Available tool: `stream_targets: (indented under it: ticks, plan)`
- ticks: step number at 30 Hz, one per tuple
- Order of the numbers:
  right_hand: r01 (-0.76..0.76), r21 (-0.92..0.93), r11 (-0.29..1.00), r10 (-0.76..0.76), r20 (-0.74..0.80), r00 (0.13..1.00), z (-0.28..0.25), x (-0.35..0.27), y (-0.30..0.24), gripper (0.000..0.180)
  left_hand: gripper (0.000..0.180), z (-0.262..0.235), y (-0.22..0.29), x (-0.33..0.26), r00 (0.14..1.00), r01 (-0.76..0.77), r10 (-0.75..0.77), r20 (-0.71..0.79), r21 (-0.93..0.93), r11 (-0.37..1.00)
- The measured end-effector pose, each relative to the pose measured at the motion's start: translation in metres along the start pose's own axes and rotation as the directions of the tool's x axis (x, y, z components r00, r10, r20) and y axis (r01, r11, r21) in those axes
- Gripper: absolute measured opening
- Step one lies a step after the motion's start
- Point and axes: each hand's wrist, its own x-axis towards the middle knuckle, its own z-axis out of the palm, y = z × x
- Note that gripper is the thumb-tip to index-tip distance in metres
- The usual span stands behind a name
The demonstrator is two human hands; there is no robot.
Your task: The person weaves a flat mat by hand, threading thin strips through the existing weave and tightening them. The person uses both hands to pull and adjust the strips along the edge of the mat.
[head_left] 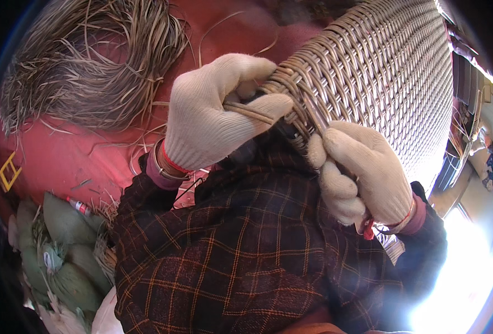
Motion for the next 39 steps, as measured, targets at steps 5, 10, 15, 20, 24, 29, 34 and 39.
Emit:
stream_targets:
  ticks: [5, 10, 15, 20, 24, 29, 34, 39]
  plan:
    - [0.018, 0.203, 0.979, -0.056, 0.185, 0.981, -0.020, 0.014, 0.009, 0.032, 0.036, 0.006, -0.002, 0.002, 0.997, -0.066, 0.069, -0.038, 0.059, 0.996]
    - [-0.006, 0.246, 0.969, -0.072, 0.309, 0.948, -0.035, 0.023, 0.012, 0.035, 0.023, -0.008, 0.007, 0.017, 0.985, 0.149, -0.142, 0.094, -0.079, 0.986]
    - [0.009, 0.283, 0.959, -0.120, 0.377, 0.919, -0.042, 0.024, 0.013, 0.035, 0.021, -0.034, 0.001, 0.051, 0.931, -0.034, -0.056, 0.360, 0.240, 0.970]
    - [0.036, 0.255, 0.966, -0.127, 0.353, 0.927, -0.035, 0.019, 0.006, 0.036, 0.019, -0.039, -0.003, 0.065, 0.877, -0.186, 0.065, 0.476, 0.210, 0.960]
    - [-0.003, 0.259, 0.966, -0.086, 0.331, 0.940, -0.029, 0.011, -0.006, 0.040, 0.019, -0.041, -0.001, 0.076, 0.833, -0.228, 0.098, 0.545, 0.176, 0.958]
    - [-0.156, 0.463, 0.872, -0.120, 0.513, 0.850, -0.035, 0.014, -0.008, 0.045, 0.021, -0.042, 0.000, 0.086, 0.812, -0.254, 0.091, 0.576, 0.208, 0.945]
    - [-0.095, 0.539, 0.837, -0.234, 0.508, 0.829, -0.037, 0.026, 0.003, 0.042, 0.019, -0.034, 0.004, 0.084, 0.842, -0.281, 0.121, 0.526, 0.235, 0.930]
    - [-0.017, 0.618, 0.786, -0.308, 0.415, 0.856, -0.030, 0.026, 0.006, 0.052, 0.023, -0.018, 0.014, 0.054, 0.932, -0.315, 0.227, 0.282, 0.320, 0.894]
